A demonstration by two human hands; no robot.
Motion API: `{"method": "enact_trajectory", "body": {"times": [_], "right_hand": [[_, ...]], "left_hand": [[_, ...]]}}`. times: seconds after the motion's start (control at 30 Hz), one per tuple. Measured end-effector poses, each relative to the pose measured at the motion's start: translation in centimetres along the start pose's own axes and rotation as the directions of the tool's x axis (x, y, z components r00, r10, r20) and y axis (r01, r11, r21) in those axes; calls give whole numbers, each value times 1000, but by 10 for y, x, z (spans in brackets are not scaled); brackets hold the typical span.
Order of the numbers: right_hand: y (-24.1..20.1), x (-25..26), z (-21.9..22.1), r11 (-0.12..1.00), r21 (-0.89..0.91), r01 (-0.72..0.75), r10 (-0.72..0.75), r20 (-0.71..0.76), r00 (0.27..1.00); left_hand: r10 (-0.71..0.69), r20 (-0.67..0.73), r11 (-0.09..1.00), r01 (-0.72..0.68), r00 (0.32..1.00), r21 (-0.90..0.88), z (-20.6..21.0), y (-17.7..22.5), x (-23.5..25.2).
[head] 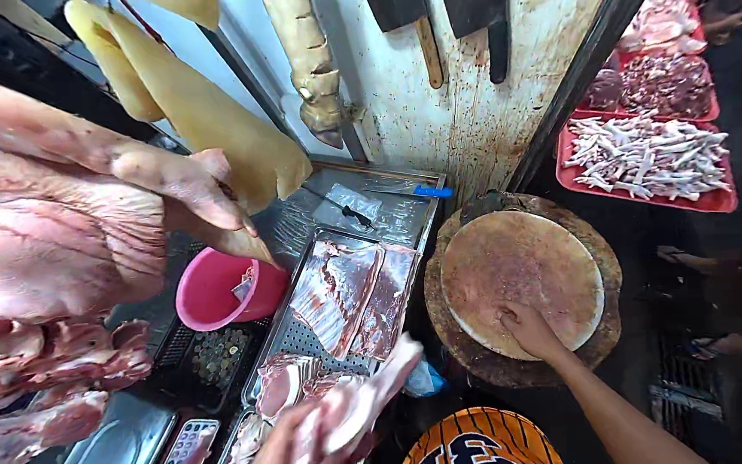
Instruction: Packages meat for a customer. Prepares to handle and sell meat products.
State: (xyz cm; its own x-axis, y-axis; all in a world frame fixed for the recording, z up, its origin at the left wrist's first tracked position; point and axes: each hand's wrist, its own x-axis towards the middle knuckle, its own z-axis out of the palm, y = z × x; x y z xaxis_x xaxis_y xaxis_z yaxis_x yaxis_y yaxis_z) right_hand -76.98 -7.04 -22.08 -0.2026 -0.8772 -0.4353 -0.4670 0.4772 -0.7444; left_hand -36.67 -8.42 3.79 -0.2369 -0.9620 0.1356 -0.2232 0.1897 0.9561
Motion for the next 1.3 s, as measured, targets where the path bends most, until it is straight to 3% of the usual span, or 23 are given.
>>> {"method": "enact_trajectory", "body": {"times": [0.1, 0.2, 0.3, 0.37, 0.4, 0.47, 0.57, 0.67, 0.73, 0.87, 0.93, 1.0, 1.07, 1.1, 1.17, 1.23, 1.3], "right_hand": [[30, -12, -13, 996, 59, -70, 75, -87, 993], [50, -21, -22, 986, 92, -135, 148, -156, 977], [66, -28, -29, 974, 128, -184, 209, -223, 952], [77, -32, -33, 961, 169, -219, 256, -243, 936], [81, -34, -36, 952, 199, -231, 277, -249, 928], [94, -38, -40, 937, 243, -249, 312, -266, 912], [109, -42, -44, 931, 250, -266, 332, -278, 901], [116, -47, -49, 939, 178, -293, 332, -262, 906], [116, -53, -55, 938, 148, -314, 341, -222, 914], [115, -70, -62, 907, 132, -399, 419, -199, 886], [120, -78, -62, 899, 145, -414, 436, -205, 876], [125, -83, -61, 895, 158, -417, 443, -209, 872], [122, -76, -61, 899, 166, -405, 433, -205, 878], [119, -70, -62, 903, 168, -395, 423, -197, 884], [112, -53, -62, 923, 173, -345, 376, -198, 905], [106, -34, -62, 950, 156, -270, 300, -220, 928], [98, -18, -64, 969, 140, -203, 233, -245, 941]], "left_hand": [[-57, 184, 997, 64, 981, -31, 87, -21, 58], [-167, 427, 985, 126, 889, 122, 173, -57, 112], [-168, 596, 932, -71, 786, 356, 250, -115, 142], [-250, 665, 850, -169, 704, 499, 273, -143, 149], [-281, 663, 835, -165, 694, 526, 274, -151, 152], [-285, 583, 855, -74, 761, 513, 256, -163, 172], [-380, 296, 749, 104, 876, 654, 202, -186, 250], [-353, -14, 624, 246, 936, 742, 149, -255, 348], [-323, -154, 532, 313, 934, 787, 120, -304, 395], [-520, -84, 293, 270, 850, 917, 97, -364, 429], [-544, -66, 258, 242, 836, 935, 92, -376, 429], [-458, -124, 414, 334, 881, 847, 80, -375, 423], [-346, -275, 639, 440, 897, 631, 69, -362, 410], [-313, -364, 745, 464, 877, 478, 64, -357, 401], [-287, -519, 920, 382, 805, 83, 58, -352, 386], [-349, -634, 936, 217, 691, -278, 57, -338, 375], [-389, -713, 899, 70, 584, -433, 54, -313, 367]]}}
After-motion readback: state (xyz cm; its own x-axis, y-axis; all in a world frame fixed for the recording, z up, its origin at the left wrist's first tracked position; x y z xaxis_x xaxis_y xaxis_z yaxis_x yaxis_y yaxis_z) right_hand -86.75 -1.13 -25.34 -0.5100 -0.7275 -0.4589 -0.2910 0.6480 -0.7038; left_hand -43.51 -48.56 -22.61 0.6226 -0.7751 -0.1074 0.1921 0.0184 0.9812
